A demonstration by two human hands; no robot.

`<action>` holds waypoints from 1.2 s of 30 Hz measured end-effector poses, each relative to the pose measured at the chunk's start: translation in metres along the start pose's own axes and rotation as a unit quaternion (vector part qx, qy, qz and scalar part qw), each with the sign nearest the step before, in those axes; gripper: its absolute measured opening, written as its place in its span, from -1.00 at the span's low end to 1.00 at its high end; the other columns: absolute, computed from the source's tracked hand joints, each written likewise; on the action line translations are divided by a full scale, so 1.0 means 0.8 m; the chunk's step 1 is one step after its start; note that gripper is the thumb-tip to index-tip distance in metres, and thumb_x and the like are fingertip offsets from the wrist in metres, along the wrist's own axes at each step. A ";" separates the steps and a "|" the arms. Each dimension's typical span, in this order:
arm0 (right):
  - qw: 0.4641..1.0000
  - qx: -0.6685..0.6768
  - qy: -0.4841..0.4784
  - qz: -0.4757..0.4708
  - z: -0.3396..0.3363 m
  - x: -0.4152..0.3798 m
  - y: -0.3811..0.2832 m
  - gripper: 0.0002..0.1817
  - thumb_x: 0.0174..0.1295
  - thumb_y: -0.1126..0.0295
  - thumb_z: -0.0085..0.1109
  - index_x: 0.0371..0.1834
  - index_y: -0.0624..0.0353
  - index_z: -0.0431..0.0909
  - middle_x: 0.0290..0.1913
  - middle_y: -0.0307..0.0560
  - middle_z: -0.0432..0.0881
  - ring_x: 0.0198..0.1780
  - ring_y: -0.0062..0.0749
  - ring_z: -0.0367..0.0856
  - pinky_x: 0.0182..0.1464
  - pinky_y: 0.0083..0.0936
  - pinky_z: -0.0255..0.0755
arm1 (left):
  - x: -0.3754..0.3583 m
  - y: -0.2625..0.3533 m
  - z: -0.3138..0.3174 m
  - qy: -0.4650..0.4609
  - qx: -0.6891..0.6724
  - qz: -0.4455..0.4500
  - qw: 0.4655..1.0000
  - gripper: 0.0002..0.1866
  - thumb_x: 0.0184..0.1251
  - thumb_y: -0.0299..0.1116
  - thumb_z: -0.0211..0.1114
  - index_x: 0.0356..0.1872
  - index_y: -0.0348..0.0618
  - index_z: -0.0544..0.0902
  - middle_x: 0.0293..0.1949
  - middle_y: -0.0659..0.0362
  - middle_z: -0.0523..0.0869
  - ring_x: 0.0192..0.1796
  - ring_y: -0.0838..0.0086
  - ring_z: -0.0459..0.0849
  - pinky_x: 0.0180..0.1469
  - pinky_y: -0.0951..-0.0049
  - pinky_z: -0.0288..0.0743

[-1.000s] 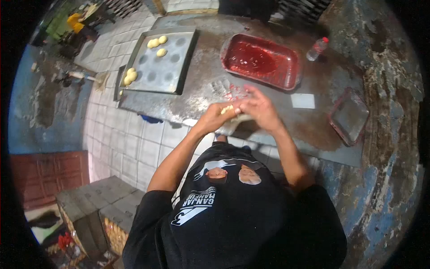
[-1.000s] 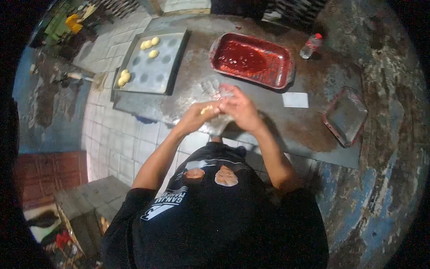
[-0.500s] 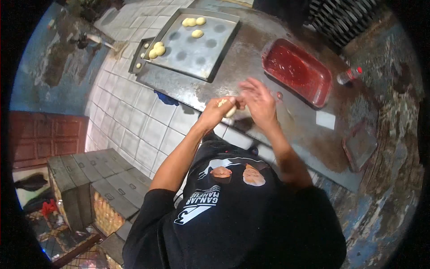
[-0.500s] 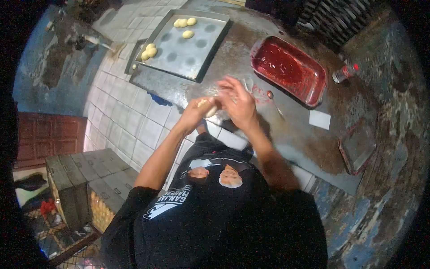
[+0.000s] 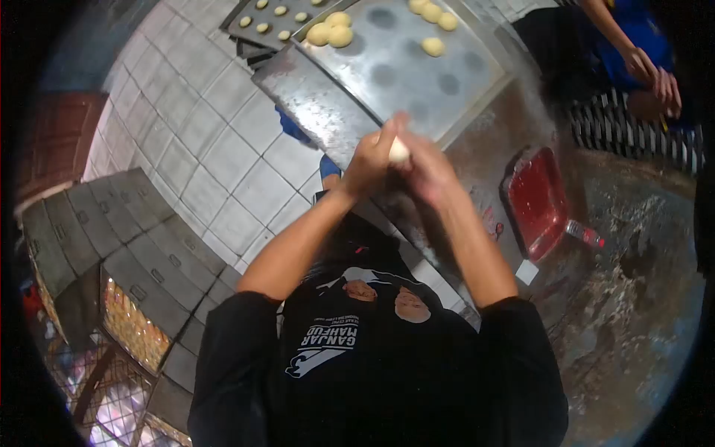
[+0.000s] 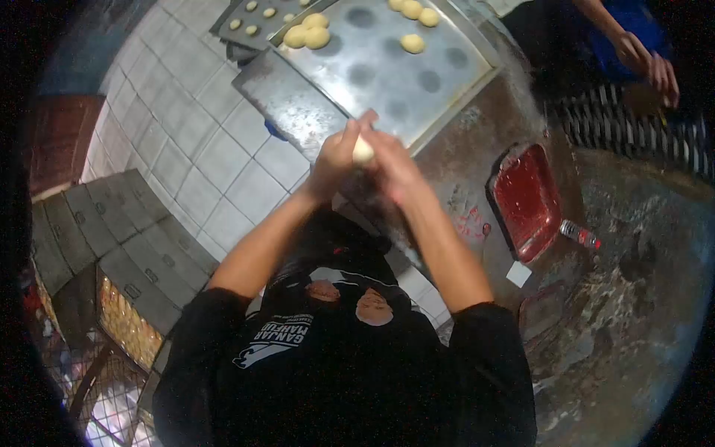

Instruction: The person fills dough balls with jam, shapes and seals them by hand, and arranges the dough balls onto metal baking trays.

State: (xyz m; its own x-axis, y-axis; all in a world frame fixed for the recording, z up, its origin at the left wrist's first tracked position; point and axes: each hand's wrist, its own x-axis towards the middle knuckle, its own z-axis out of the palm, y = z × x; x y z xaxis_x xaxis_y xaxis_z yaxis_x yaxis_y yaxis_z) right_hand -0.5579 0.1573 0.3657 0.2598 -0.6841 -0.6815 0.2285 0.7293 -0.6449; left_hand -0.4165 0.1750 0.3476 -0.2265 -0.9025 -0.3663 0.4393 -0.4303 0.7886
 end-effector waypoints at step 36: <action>0.784 -0.470 0.128 -0.384 0.026 -0.032 -0.005 -0.70 0.26 0.37 0.41 0.01 0.23 0.66 -0.22 -0.12 0.71 -0.18 -0.46 0.66 -0.13 -0.46 0.54 | -0.013 -0.011 -0.007 0.114 -0.054 0.030 0.992 -0.64 0.66 -0.25 0.04 0.22 -0.34 0.49 -0.12 0.17 0.63 -0.19 0.50 0.62 -0.14 0.45 0.57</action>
State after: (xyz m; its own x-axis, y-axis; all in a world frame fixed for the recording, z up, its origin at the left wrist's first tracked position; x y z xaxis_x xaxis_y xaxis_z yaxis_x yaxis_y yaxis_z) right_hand -0.5463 0.1723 0.3927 0.1589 -0.9852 0.0644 -0.5983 -0.1480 -0.7875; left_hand -0.4131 0.1883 0.3422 -0.0003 -0.9021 -0.4315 0.5399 -0.3633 0.7593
